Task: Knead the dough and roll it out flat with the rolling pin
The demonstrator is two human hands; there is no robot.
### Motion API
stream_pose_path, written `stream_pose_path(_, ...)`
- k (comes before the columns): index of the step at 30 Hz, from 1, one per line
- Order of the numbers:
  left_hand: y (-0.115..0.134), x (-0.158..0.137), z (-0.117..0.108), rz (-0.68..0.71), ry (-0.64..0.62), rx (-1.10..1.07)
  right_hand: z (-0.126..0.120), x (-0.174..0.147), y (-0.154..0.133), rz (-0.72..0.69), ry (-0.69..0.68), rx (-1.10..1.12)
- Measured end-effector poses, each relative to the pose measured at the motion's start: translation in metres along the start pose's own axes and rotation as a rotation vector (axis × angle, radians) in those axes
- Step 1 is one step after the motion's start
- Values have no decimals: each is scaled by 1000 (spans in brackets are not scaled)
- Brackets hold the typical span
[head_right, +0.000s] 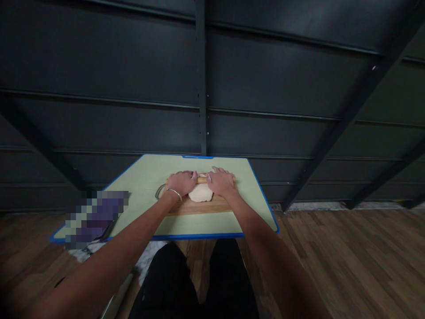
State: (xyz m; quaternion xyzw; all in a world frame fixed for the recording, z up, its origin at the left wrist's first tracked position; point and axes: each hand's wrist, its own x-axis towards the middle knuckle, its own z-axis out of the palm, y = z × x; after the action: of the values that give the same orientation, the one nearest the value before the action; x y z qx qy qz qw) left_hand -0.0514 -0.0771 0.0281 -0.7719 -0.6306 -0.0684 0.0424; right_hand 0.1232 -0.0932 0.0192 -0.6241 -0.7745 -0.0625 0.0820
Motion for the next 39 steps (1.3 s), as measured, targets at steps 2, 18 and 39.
stream_pose_path(2,-1,0,1,2,21,-1,0,-2,-1,17,0,-2)
stream_pose_path(18,-3,-3,7,22,64,-14,0,-9,-7,79,55,4)
stream_pose_path(39,-4,-19,3,73,92,-17,-6,-20,-14,37,57,-36)
